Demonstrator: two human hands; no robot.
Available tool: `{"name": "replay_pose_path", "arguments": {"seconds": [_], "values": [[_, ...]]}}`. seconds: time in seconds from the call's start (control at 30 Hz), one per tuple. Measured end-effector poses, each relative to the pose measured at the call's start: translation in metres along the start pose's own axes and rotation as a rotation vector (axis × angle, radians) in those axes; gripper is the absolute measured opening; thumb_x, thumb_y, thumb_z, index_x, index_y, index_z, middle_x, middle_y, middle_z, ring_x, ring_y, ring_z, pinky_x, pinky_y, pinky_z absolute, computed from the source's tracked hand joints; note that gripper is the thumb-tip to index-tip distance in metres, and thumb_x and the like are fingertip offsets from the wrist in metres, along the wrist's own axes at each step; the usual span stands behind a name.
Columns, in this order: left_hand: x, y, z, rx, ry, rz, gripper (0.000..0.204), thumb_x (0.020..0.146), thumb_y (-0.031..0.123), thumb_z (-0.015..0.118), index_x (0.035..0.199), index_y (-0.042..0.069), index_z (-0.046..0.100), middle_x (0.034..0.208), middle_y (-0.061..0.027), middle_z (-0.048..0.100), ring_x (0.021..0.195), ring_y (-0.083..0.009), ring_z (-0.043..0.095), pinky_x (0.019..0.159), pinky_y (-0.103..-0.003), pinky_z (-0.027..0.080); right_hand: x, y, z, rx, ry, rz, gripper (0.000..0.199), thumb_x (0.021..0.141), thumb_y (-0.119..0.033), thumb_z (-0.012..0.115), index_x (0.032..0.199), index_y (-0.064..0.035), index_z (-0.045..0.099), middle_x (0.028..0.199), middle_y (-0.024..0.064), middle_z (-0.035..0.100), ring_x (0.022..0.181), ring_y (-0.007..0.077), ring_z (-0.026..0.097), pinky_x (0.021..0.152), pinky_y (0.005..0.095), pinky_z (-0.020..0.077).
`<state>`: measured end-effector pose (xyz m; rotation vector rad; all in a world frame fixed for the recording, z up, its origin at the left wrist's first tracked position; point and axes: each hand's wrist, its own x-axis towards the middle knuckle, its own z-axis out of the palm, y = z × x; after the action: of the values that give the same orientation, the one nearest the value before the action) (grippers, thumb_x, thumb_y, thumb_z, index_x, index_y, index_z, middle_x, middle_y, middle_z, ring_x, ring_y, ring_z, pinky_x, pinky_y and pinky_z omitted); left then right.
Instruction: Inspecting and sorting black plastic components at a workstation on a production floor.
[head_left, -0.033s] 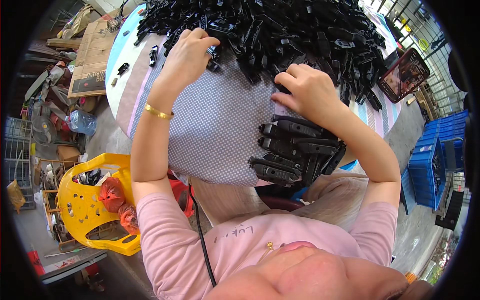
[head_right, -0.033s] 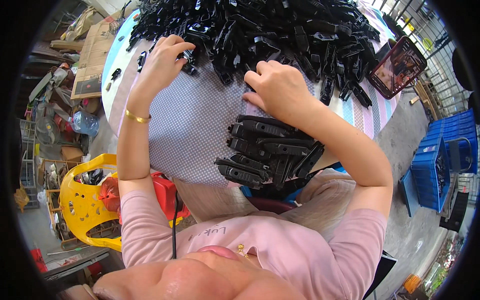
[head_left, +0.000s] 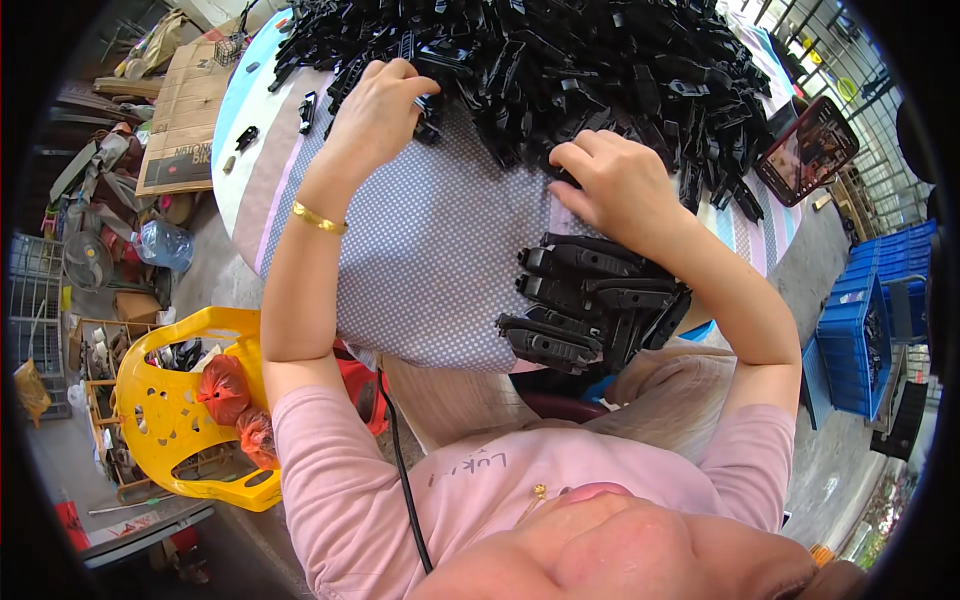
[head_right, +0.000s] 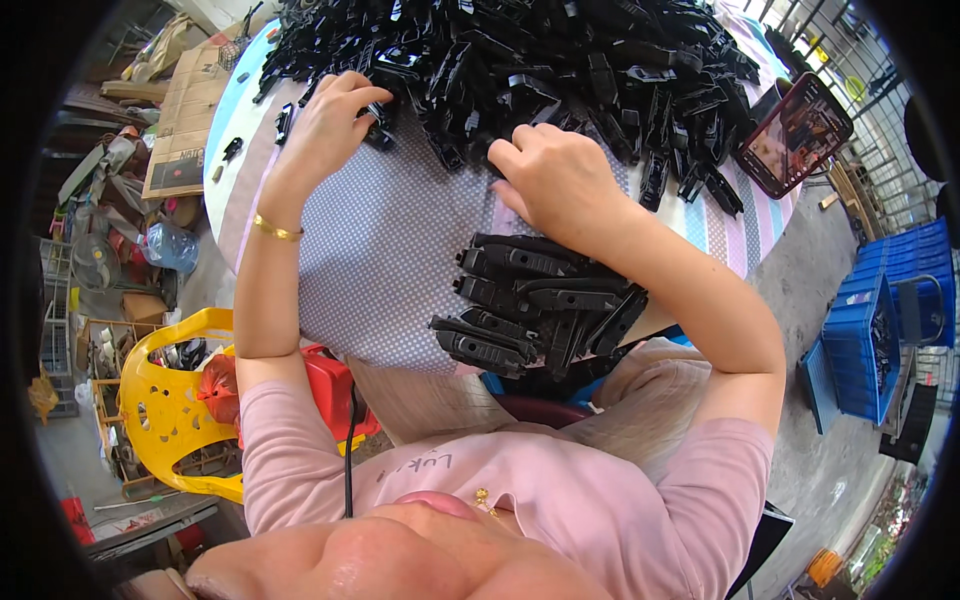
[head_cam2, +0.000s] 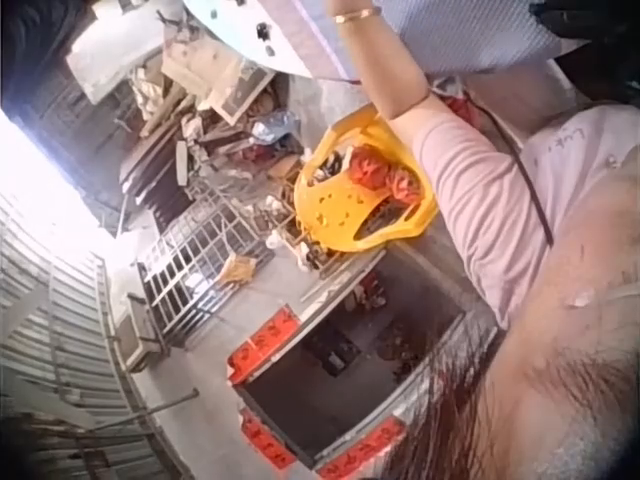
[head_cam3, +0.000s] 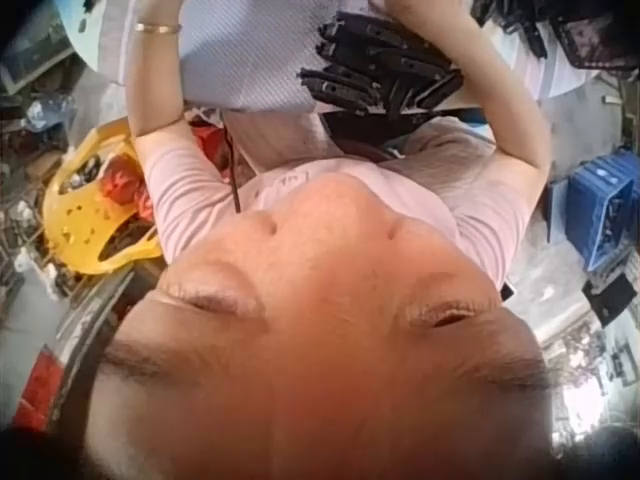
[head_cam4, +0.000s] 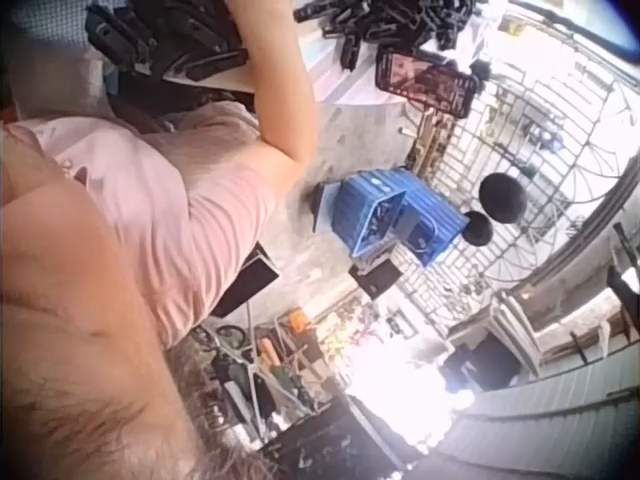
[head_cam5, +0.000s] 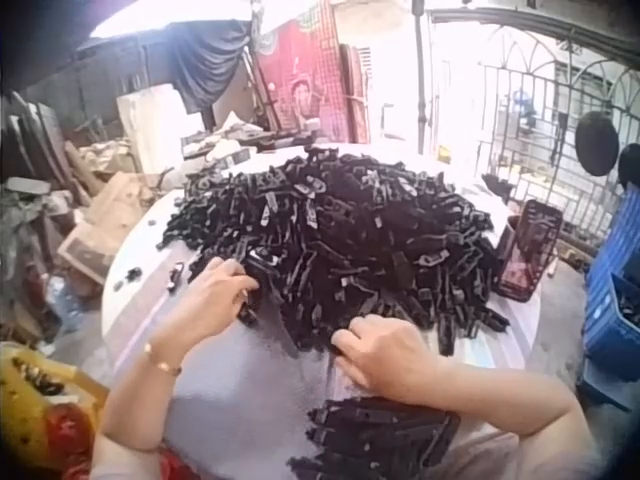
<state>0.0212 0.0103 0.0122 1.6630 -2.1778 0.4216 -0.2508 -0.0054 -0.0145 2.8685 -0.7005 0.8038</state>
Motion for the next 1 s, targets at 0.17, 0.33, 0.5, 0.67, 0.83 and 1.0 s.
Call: {"name": "replay_pose_path", "arguments": {"seconds": [0.17, 0.33, 0.5, 0.67, 0.83, 1.0], "values": [[0.007, 0.003, 0.003, 0.031, -0.145, 0.017, 0.013, 0.079, 0.005, 0.06, 0.089, 0.007, 0.067, 0.095, -0.0057, 0.06, 0.094, -0.0235, 0.054, 0.085, -0.033, 0.047, -0.001, 0.005, -0.001, 0.121, 0.057, 0.072, 0.027, 0.073, -0.013, 0.066, 0.099, -0.0061, 0.061, 0.083, 0.0085, 0.061, 0.077, 0.0239, 0.06, 0.067, 0.0323, 0.0495], [0.004, 0.005, 0.006, 0.001, -0.139, 0.094, 0.012, 0.08, 0.005, 0.059, 0.089, 0.006, 0.067, 0.095, -0.0061, 0.058, 0.094, -0.0233, 0.054, 0.083, -0.034, 0.047, 0.0, 0.014, -0.004, 0.347, 0.095, 0.121, 0.034, 0.074, -0.012, 0.064, 0.107, -0.0055, 0.06, 0.083, 0.0089, 0.062, 0.077, 0.0222, 0.06, 0.069, 0.0321, 0.05], [0.003, 0.026, -0.007, -0.047, -0.301, 0.123, 0.01, 0.081, 0.006, 0.059, 0.087, 0.005, 0.067, 0.094, -0.0069, 0.056, 0.095, -0.0241, 0.054, 0.083, -0.034, 0.046, -0.001, 0.011, -0.009, 0.223, -0.056, 0.001, 0.032, 0.071, -0.012, 0.065, 0.101, -0.0045, 0.061, 0.084, 0.0088, 0.06, 0.078, 0.0244, 0.059, 0.07, 0.0321, 0.0496], [0.004, 0.041, -0.01, -0.457, -0.077, 0.274, 0.012, 0.085, 0.01, 0.058, 0.092, 0.004, 0.067, 0.091, -0.0055, 0.059, 0.087, -0.0209, 0.057, 0.079, -0.032, 0.047, -0.002, 0.013, -0.009, 0.341, -0.115, 0.026, 0.029, 0.064, -0.006, 0.067, 0.093, -0.0023, 0.06, 0.083, 0.0084, 0.058, 0.073, 0.0217, 0.057, 0.068, 0.0299, 0.0489], [0.003, 0.048, 0.006, -1.73, -0.169, -0.319, 0.024, 0.096, 0.019, 0.048, 0.105, 0.001, 0.06, 0.091, -0.0059, 0.065, 0.081, -0.0142, 0.063, 0.073, -0.028, 0.053, 0.004, 0.013, -0.023, 1.043, 0.073, 0.294, 0.04, 0.07, 0.004, 0.065, 0.107, -0.0039, 0.054, 0.092, 0.0028, 0.059, 0.086, 0.0097, 0.058, 0.076, 0.0237, 0.0488], [0.0, 0.064, 0.023, -2.142, -0.382, -0.474, 0.027, 0.097, 0.021, 0.044, 0.107, 0.0, 0.058, 0.093, -0.0081, 0.063, 0.081, -0.0149, 0.063, 0.071, -0.028, 0.054, 0.007, 0.014, -0.018, 1.073, 0.251, 0.007, 0.04, 0.069, 0.006, 0.07, 0.104, -0.0051, 0.058, 0.103, 0.0076, 0.063, 0.094, 0.0154, 0.06, 0.079, 0.0272, 0.0498]]}}
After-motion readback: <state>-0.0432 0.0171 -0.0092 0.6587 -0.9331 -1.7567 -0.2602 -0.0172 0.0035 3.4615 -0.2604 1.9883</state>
